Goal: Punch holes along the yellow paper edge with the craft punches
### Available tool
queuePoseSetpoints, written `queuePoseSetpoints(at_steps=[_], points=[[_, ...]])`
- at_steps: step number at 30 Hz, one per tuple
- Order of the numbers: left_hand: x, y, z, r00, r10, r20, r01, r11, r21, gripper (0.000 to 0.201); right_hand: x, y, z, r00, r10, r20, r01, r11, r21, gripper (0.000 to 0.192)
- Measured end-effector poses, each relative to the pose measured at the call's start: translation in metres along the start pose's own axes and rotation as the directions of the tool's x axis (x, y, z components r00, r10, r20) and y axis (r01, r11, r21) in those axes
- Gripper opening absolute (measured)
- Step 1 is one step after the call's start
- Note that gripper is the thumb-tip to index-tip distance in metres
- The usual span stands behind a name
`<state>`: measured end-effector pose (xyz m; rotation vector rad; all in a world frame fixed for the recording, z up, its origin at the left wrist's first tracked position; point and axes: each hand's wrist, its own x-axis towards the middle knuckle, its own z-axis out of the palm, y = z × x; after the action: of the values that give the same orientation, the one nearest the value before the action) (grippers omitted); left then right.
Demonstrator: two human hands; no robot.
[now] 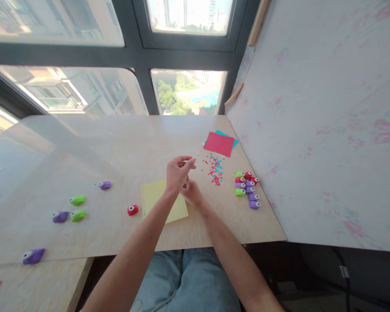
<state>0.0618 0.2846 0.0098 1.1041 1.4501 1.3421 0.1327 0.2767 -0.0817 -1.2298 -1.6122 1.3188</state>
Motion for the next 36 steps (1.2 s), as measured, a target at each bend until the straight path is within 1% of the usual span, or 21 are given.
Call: queuePoseSetpoints(at_steps=[2, 5, 6, 8, 9, 10, 12, 13, 15, 17, 19, 21, 23, 26, 29, 32, 34, 36], points=[[-0.008, 0.001, -0.020, 0.996, 0.009, -0.084, -0.010, 1.000, -0.001, 0.028, -0.002, -0.001, 0.000, 0.998, -0.066, 0.007, 0.067, 0.998, -0.013, 0.025], [-0.029, -0.004, -0.054, 0.973, 0.074, -0.219, -0.059, 0.995, 0.075, 0.028, -0.003, 0.001, -0.001, 0.990, -0.136, 0.024, 0.135, 0.991, 0.011, 0.019], [-0.038, -0.008, -0.067, 0.957, 0.102, -0.273, -0.073, 0.991, 0.116, 0.028, -0.004, 0.001, -0.001, 0.989, -0.141, 0.036, 0.140, 0.990, 0.025, 0.018], [-0.057, -0.019, -0.093, 0.908, 0.149, -0.392, -0.065, 0.973, 0.219, 0.028, -0.004, 0.003, -0.001, 0.989, -0.134, 0.056, 0.131, 0.990, 0.041, 0.021], [-0.066, -0.025, -0.106, 0.880, 0.180, -0.440, -0.052, 0.956, 0.288, 0.028, -0.005, 0.003, -0.001, 0.990, -0.128, 0.057, 0.126, 0.991, 0.041, 0.023], [-0.075, -0.032, -0.119, 0.860, 0.210, -0.465, -0.031, 0.931, 0.364, 0.028, -0.005, 0.004, -0.001, 0.991, -0.124, 0.054, 0.122, 0.992, 0.039, 0.024], [-0.090, -0.046, -0.143, 0.839, 0.290, -0.461, -0.013, 0.857, 0.515, 0.029, -0.007, 0.004, -0.001, 0.992, -0.115, 0.042, 0.114, 0.993, 0.021, 0.025], [-0.096, -0.053, -0.154, 0.842, 0.321, -0.433, -0.010, 0.813, 0.582, 0.031, -0.007, 0.004, -0.001, 0.993, -0.115, 0.035, 0.115, 0.993, 0.007, 0.025], [-0.105, -0.065, -0.171, 0.868, 0.341, -0.360, -0.012, 0.740, 0.673, 0.037, -0.009, 0.005, -0.001, 0.992, -0.125, 0.020, 0.125, 0.992, -0.025, 0.025], [-0.110, -0.074, -0.183, 0.905, 0.307, -0.294, -0.010, 0.707, 0.707, 0.043, -0.010, 0.006, -0.001, 0.991, -0.132, 0.012, 0.132, 0.990, -0.046, 0.025], [-0.112, -0.081, -0.188, 0.936, 0.252, -0.245, -0.005, 0.707, 0.707, 0.045, -0.011, 0.008, -0.001, 0.992, -0.129, 0.005, 0.129, 0.991, -0.043, 0.026], [-0.112, -0.086, -0.189, 0.957, 0.211, -0.198, -0.013, 0.715, 0.699, 0.043, -0.013, 0.009, 0.000, 0.993, -0.119, -0.010, 0.119, 0.992, -0.036, 0.027], [-0.110, -0.090, -0.188, 0.967, 0.204, -0.154, -0.041, 0.719, 0.694, 0.037, -0.015, 0.010, 0.000, 0.993, -0.110, -0.031, 0.109, 0.993, -0.037, 0.027], [-0.107, -0.092, -0.185, 0.967, 0.225, -0.117, -0.087, 0.728, 0.680, 0.029, -0.017, 0.009, 0.001, 0.993, -0.107, -0.054, 0.105, 0.994, -0.042, 0.028], [-0.108, -0.089, -0.183, 0.966, 0.219, -0.139, -0.084, 0.770, 0.632, 0.026, -0.019, 0.007, 0.002, 0.991, -0.111, -0.074, 0.108, 0.993, -0.045, 0.028], [-0.112, -0.079, -0.178, 0.961, 0.146, -0.233, -0.008, 0.862, 0.507, 0.029, -0.019, 0.006, 0.003, 0.987, -0.129, -0.100, 0.121, 0.989, -0.082, 0.029], [-0.115, -0.070, -0.171, 0.956, 0.102, -0.273, 0.018, 0.915, 0.402, 0.032, -0.018, 0.007, 0.004, 0.982, -0.151, -0.118, 0.136, 0.983, -0.122, 0.030], [-0.116, -0.059, -0.157, 0.964, 0.091, -0.249, -0.006, 0.947, 0.322, 0.034, -0.018, 0.007, 0.006, 0.976, -0.171, -0.134, 0.149, 0.976, -0.158, 0.030]])
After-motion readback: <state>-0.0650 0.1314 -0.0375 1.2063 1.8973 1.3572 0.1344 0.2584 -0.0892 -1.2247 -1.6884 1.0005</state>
